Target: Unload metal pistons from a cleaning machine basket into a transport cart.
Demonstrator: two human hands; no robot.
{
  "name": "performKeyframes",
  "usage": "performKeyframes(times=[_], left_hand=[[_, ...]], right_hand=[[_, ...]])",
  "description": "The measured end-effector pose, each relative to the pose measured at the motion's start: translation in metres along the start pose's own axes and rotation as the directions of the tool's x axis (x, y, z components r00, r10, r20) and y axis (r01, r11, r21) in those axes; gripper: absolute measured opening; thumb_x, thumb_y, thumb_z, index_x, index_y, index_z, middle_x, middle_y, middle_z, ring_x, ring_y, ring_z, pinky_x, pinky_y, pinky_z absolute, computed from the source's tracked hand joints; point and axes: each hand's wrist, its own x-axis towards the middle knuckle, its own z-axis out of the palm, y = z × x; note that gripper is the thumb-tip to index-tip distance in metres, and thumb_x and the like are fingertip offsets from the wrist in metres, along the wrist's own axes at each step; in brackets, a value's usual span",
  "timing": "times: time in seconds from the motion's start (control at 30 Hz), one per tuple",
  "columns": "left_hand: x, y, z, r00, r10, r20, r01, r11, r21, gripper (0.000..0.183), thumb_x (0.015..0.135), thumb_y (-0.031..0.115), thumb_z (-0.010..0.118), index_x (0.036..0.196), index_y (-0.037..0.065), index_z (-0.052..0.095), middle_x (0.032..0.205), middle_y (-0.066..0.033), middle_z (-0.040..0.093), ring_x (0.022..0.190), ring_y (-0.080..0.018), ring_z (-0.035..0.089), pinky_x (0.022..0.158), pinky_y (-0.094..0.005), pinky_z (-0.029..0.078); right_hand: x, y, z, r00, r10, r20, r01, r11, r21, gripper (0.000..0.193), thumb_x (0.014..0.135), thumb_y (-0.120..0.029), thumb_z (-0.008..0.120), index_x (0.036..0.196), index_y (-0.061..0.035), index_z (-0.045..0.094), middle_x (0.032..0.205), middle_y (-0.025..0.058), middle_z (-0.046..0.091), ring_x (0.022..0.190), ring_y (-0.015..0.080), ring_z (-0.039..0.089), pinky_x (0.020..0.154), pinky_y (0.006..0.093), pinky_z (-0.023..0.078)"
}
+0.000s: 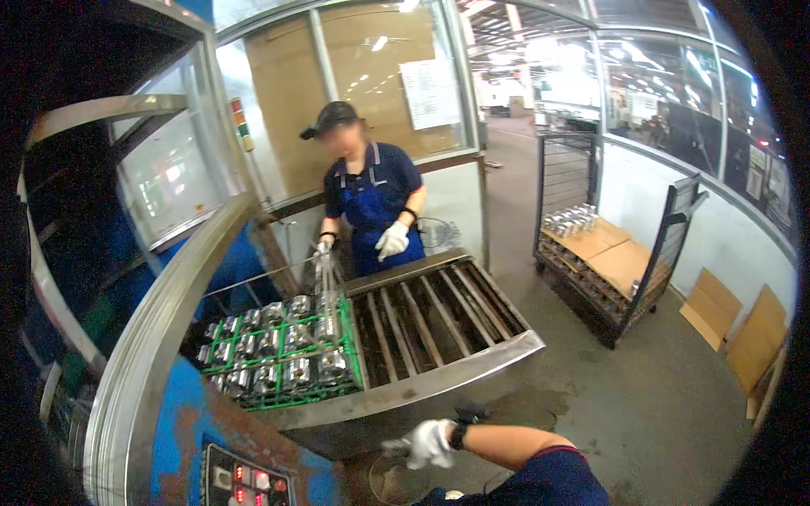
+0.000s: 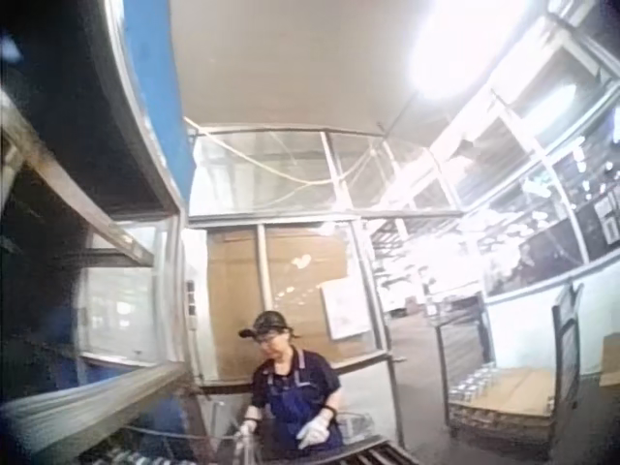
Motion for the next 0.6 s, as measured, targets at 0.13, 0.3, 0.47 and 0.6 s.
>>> performKeyframes(times=[0.13, 0.3, 0.47, 0.6], left_hand=[[0.021, 0.012, -0.026, 0.985, -0.014, 0.172, 0.006, 0.999, 0.048, 0.043, 0.097, 0.033, 0.041, 0.13, 0.006, 0.05, 0.135, -0.0125, 0.051, 0.123, -0.0328, 0.043, 0.097, -0.0509, 0.033], [0.016, 0.021, 0.011, 0.987, -0.099, 0.131, 0.097, 0.995, 0.019, 0.03, 0.097, 0.031, 0.037, 0.104, 0.008, 0.056, 0.113, -0.0105, 0.058, 0.103, -0.0308, 0.049, 0.091, -0.0497, 0.032], [0.063, 0.03, -0.057, 0.913, -0.145, 0.381, 0.139, 0.989, 0.043, 0.032, 0.097, 0.032, 0.031, 0.085, 0.015, 0.055, 0.085, -0.0071, 0.06, 0.082, -0.0257, 0.051, 0.085, -0.0477, 0.032], [0.025, 0.024, -0.006, 0.997, -0.068, 0.046, 0.061, 0.989, 0.133, 0.031, 0.096, 0.032, 0.033, 0.085, 0.014, 0.056, 0.083, -0.0054, 0.06, 0.084, -0.0247, 0.053, 0.087, -0.0472, 0.033]], right_hand=[[0.004, 0.194, 0.156, 0.917, 0.389, -0.088, -0.398, 0.906, -0.143, 0.034, 0.084, -0.03, 0.055, 0.11, -0.0084, 0.052, 0.111, 0.0119, 0.06, 0.096, 0.0263, 0.057, 0.085, 0.0385, 0.046], [-0.024, 0.386, 0.361, 0.798, 0.595, -0.093, -0.596, 0.76, -0.26, 0.037, 0.087, -0.04, 0.047, 0.093, -0.0129, 0.071, 0.097, 0.0092, 0.07, 0.083, 0.0252, 0.064, 0.076, 0.0394, 0.05], [-0.03, 0.269, 0.315, 0.777, 0.622, 0.101, -0.624, 0.781, -0.011, 0.047, 0.088, -0.047, 0.041, 0.115, -0.0159, 0.064, 0.113, 0.0077, 0.065, 0.1, 0.0245, 0.06, 0.09, 0.0397, 0.045], [-0.033, 0.244, 0.291, 0.744, 0.662, 0.089, -0.665, 0.747, 0.003, 0.052, 0.09, -0.051, 0.036, 0.121, -0.0167, 0.061, 0.117, 0.008, 0.063, 0.105, 0.0259, 0.059, 0.093, 0.0399, 0.044]])
